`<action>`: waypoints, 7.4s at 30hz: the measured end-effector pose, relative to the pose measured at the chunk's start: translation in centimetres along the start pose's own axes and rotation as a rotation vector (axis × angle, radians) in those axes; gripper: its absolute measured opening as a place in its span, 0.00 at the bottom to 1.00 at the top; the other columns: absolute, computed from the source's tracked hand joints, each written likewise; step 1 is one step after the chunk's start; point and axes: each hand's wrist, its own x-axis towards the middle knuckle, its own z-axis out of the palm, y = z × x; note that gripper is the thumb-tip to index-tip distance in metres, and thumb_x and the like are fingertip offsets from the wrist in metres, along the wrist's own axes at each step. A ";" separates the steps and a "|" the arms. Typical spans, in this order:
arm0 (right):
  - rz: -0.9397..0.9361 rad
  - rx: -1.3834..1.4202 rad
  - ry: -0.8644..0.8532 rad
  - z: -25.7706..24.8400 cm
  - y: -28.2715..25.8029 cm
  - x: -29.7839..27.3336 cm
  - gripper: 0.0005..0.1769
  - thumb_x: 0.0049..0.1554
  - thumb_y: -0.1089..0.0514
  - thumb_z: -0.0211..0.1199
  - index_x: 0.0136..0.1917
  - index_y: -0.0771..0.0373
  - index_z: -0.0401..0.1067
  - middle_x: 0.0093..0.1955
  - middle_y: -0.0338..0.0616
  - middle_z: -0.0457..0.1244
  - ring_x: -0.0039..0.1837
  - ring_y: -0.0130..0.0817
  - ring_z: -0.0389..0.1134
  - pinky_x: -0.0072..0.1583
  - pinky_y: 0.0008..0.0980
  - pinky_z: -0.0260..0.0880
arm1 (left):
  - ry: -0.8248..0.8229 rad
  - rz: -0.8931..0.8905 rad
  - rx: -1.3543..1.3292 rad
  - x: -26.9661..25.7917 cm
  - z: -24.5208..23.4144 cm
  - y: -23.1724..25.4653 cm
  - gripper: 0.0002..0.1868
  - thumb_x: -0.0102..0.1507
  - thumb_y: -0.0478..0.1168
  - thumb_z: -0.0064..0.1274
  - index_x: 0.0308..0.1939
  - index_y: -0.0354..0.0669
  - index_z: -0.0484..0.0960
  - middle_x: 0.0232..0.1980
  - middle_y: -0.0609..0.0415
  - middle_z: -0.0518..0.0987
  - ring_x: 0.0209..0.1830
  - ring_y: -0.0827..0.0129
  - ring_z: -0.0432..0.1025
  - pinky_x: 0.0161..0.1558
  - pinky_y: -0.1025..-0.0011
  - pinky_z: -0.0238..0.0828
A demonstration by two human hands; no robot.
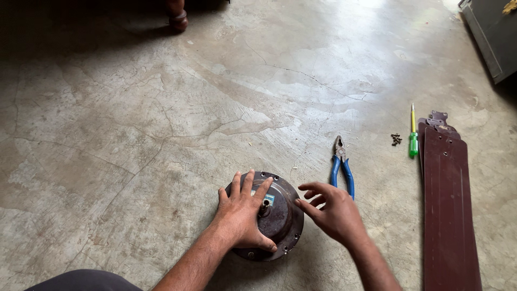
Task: The person assembles an electric fan motor by inserting screws into the motor housing and tightening them with a screwdriver. The person handles the motor, screws, pliers, and screwdriver on the floor.
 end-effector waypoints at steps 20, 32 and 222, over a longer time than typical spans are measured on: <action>0.087 0.179 -0.036 0.5 0.4 0.2 0.11 0.53 0.55 0.71 0.49 0.58 0.83 0.46 0.43 0.76 0.48 0.29 0.79 0.52 0.31 0.83 | 0.017 0.022 0.016 -0.2 -0.4 0.3 0.83 0.37 0.73 0.76 0.82 0.67 0.33 0.83 0.38 0.31 0.83 0.34 0.24 0.71 0.21 0.36; 0.189 0.292 -0.019 1.5 0.9 0.7 0.10 0.51 0.55 0.74 0.47 0.60 0.85 0.43 0.43 0.77 0.45 0.30 0.79 0.51 0.33 0.82 | 0.070 0.027 -0.001 -0.7 -1.2 0.3 0.81 0.34 0.71 0.78 0.81 0.60 0.42 0.82 0.37 0.38 0.81 0.34 0.33 0.69 0.25 0.45; -0.050 0.338 0.370 8.6 -2.3 -11.9 0.08 0.48 0.53 0.74 0.42 0.54 0.85 0.41 0.34 0.73 0.44 0.29 0.76 0.46 0.32 0.72 | 0.947 0.143 -0.848 -4.4 4.9 -7.0 0.05 0.55 0.33 0.65 0.35 0.39 0.89 0.39 0.54 0.83 0.36 0.68 0.82 0.38 0.72 0.81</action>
